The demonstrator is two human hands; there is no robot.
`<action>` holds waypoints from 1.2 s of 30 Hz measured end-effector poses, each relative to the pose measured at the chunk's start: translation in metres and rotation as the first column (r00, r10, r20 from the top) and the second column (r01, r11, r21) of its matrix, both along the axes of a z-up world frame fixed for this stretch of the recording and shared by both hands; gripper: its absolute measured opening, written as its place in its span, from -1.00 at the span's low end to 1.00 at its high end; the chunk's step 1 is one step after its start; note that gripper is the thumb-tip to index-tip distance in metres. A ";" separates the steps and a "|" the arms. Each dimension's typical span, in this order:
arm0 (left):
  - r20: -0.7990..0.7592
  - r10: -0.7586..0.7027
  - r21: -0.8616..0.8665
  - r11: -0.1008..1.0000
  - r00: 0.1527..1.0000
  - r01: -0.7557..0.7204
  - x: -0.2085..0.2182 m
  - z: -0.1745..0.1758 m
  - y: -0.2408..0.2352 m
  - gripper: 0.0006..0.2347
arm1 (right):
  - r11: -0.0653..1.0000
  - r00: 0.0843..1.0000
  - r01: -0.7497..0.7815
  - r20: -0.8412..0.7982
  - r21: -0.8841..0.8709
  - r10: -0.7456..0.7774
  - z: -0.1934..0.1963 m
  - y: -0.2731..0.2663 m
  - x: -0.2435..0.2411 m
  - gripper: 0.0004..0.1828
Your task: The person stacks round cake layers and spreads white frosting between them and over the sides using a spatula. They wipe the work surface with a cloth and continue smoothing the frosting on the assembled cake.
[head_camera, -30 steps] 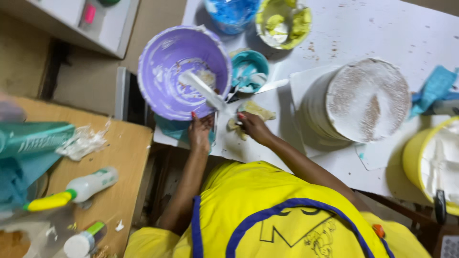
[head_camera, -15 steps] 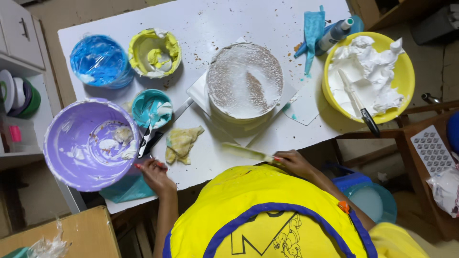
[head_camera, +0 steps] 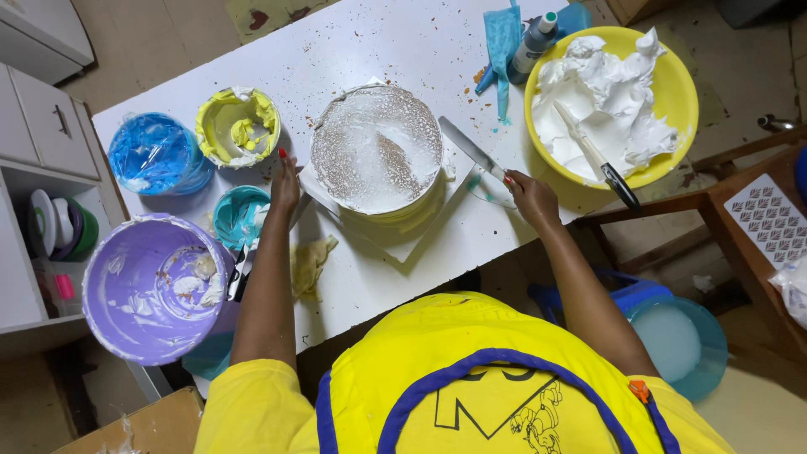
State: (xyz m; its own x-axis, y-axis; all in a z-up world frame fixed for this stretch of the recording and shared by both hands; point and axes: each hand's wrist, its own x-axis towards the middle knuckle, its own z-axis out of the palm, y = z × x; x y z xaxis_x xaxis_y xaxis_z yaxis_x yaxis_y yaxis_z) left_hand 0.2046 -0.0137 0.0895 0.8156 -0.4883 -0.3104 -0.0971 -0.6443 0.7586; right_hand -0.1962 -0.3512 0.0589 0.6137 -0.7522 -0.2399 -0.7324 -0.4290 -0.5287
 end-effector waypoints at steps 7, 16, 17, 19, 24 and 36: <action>0.010 0.006 0.090 0.996 1.000 -0.007 -0.049 0.024 0.011 -0.20 | 0.993 0.993 -0.077 -0.079 0.086 0.084 -0.003 0.022 -0.035 -0.64; -0.043 -0.031 0.123 0.992 0.999 0.036 -0.171 0.031 0.045 -0.38 | 0.987 0.988 -0.147 -0.047 0.063 0.150 0.033 0.054 -0.062 -0.66; -0.045 -0.062 0.107 0.992 0.997 0.066 -0.186 0.015 0.051 -0.46 | 0.985 0.985 -0.164 -0.048 0.050 0.167 0.030 0.054 -0.064 -0.66; -0.195 -0.067 0.026 0.997 0.978 0.073 -0.202 -0.004 0.056 -0.36 | 0.985 0.984 -0.170 -0.043 0.035 0.171 0.030 0.056 -0.062 -0.67; -0.448 0.201 -0.170 0.938 0.871 -0.303 -0.199 -0.036 0.054 -0.43 | 0.983 0.983 -0.181 -0.005 0.017 0.181 0.022 0.055 -0.067 -0.66; -0.632 -0.032 -0.243 0.957 0.774 -0.159 -0.249 -0.027 0.036 -0.36 | 0.987 0.986 -0.162 -0.029 0.014 0.162 0.017 0.057 -0.082 -0.64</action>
State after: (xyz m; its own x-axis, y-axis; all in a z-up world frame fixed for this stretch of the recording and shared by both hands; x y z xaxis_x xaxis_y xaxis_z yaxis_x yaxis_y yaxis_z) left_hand -0.0442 0.0221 0.0625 0.5185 -0.5829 -0.6257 0.4921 -0.3950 0.7758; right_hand -0.2781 -0.2943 0.0756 0.7196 -0.6406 -0.2681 -0.6694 -0.5371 -0.5132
